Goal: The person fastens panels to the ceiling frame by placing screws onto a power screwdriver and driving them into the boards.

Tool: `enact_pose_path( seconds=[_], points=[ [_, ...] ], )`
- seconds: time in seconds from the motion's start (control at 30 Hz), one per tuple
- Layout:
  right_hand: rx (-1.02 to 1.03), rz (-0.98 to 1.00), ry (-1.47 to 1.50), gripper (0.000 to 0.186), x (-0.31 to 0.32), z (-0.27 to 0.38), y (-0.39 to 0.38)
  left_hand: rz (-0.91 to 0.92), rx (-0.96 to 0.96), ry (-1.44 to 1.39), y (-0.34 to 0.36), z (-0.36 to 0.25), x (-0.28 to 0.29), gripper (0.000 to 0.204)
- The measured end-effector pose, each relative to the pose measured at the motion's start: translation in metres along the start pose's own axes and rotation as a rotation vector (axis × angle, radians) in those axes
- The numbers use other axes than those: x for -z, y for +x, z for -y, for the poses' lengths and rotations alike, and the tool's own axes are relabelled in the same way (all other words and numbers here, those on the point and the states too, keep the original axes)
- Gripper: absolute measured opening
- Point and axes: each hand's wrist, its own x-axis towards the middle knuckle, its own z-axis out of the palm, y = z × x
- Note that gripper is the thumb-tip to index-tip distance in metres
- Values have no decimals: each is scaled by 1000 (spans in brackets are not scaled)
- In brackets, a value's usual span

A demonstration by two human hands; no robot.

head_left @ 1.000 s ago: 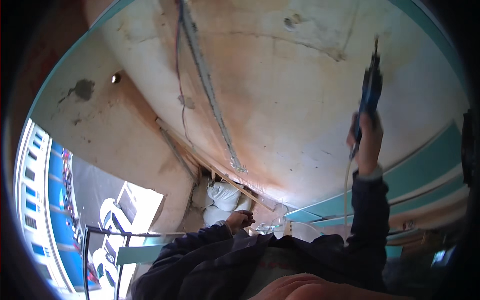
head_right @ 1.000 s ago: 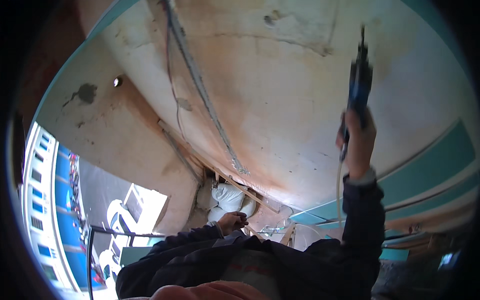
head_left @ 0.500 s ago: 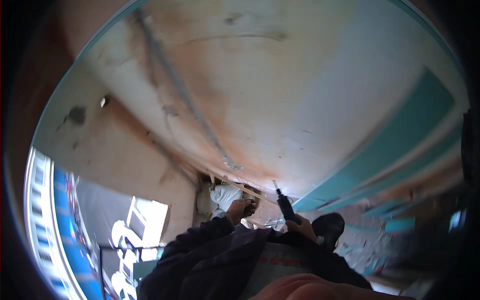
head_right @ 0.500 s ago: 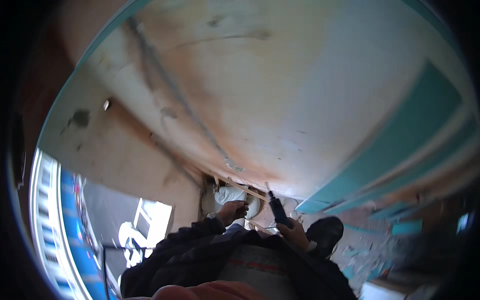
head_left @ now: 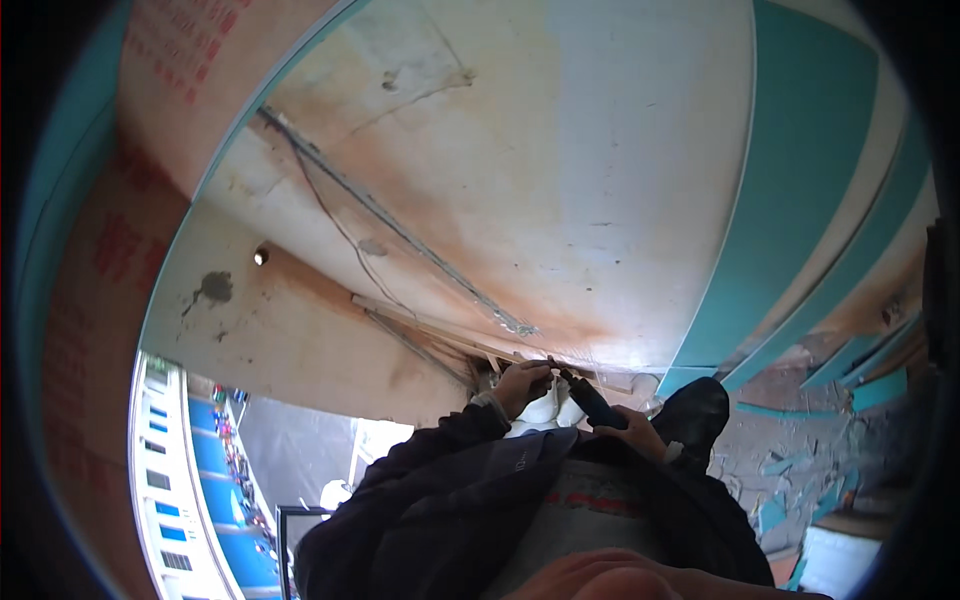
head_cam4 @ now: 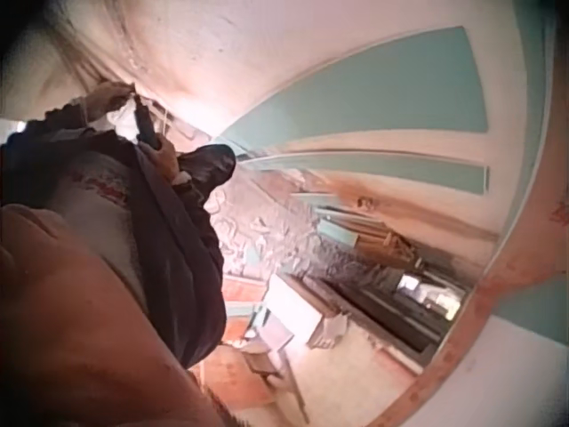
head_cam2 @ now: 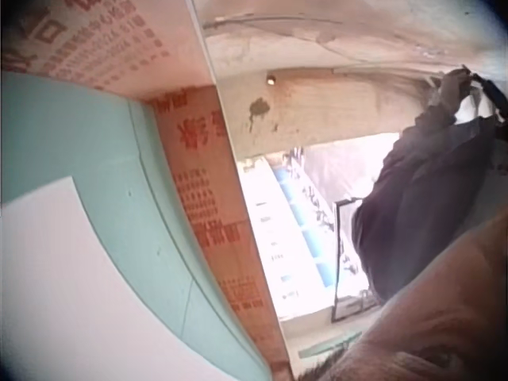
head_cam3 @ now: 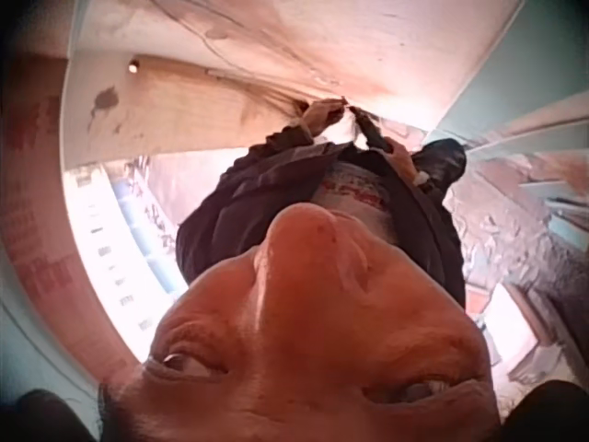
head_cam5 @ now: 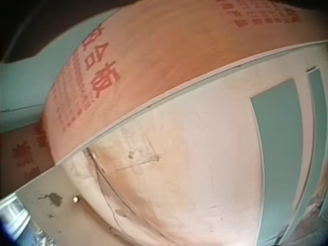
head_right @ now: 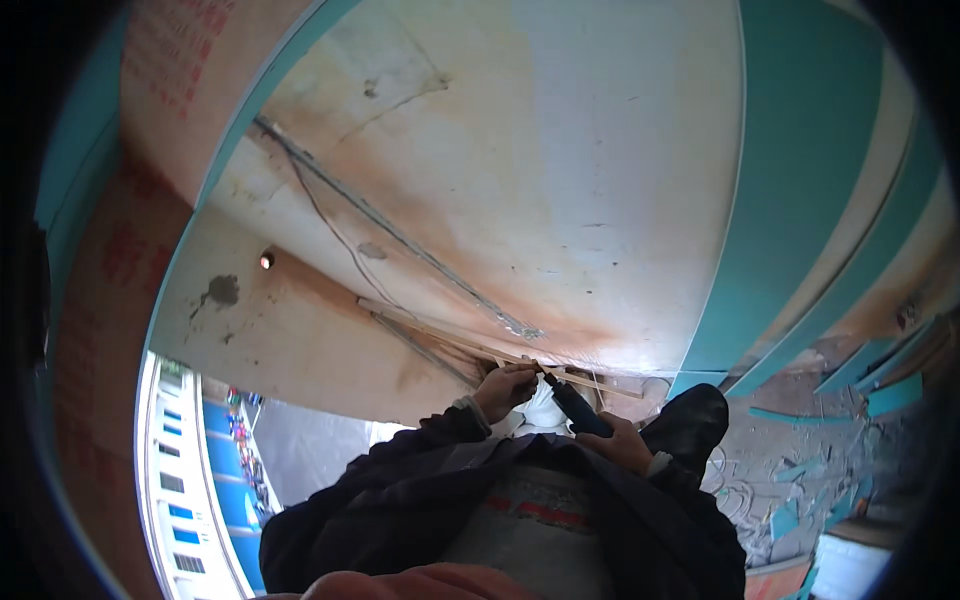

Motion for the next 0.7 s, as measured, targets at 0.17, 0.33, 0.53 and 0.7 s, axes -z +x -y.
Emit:
enact_pose_path(
  seconds=[0.17, 0.33, 0.53, 0.7],
  points=[
    [8, 28, 43, 48, 5, -15, 1, 73, -2, 41, -5, -2, -8, 19],
    [10, 38, 37, 43, 2, -6, -3, 73, -10, -38, -4, 11, 6, 19],
    [-179, 61, -144, 39, -15, 43, 8, -12, -15, -144, 4, 7, 41, 19],
    [-227, 209, -318, 38, -25, 33, 38, 27, -19, -42, 21, 15, 88, 19]
  ],
)
